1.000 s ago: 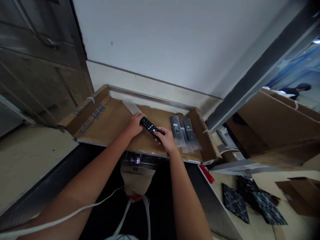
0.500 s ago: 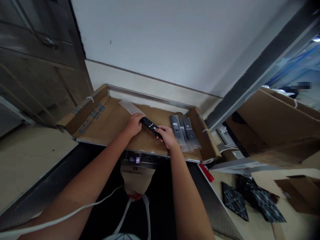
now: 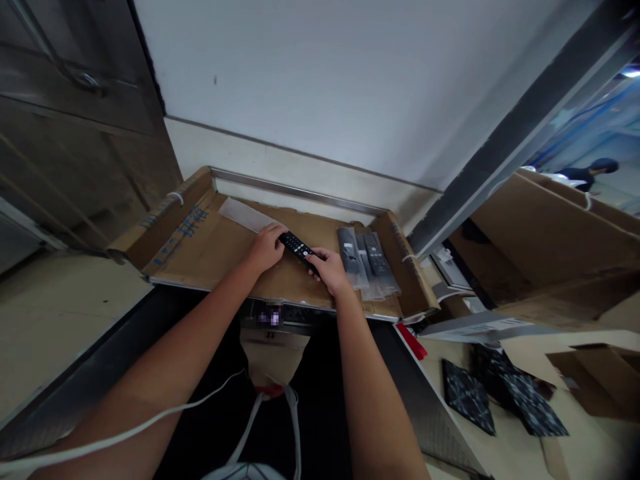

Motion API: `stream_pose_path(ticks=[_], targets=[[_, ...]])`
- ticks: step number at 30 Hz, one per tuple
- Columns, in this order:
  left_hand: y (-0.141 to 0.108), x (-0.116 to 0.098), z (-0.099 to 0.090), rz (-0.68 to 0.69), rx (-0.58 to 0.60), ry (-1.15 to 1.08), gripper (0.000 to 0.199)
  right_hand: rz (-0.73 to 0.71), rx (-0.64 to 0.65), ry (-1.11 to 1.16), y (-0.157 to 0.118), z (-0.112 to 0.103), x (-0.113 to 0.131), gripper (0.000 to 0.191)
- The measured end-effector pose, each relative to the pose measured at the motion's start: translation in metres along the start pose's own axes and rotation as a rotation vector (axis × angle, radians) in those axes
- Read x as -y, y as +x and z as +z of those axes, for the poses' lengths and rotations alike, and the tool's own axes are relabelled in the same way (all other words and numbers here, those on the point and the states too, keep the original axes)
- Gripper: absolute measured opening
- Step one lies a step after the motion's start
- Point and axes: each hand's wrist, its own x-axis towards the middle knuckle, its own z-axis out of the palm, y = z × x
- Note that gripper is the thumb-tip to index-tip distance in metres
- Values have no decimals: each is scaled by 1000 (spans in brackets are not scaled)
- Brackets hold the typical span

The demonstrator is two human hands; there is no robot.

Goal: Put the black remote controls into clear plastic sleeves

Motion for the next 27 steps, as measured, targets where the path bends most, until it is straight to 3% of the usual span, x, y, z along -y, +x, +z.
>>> stream_pose_path(ticks=[14, 22, 27], targets=[[-6, -14, 7, 59, 60, -34, 44, -45, -6, -56, -2, 4, 1, 34], [-13, -33, 14, 73, 49, -162, 42, -57, 12, 39, -4, 4, 5, 56], [-15, -44, 16, 79, 44, -209, 40, -65, 62, 84, -3, 0, 5, 54]])
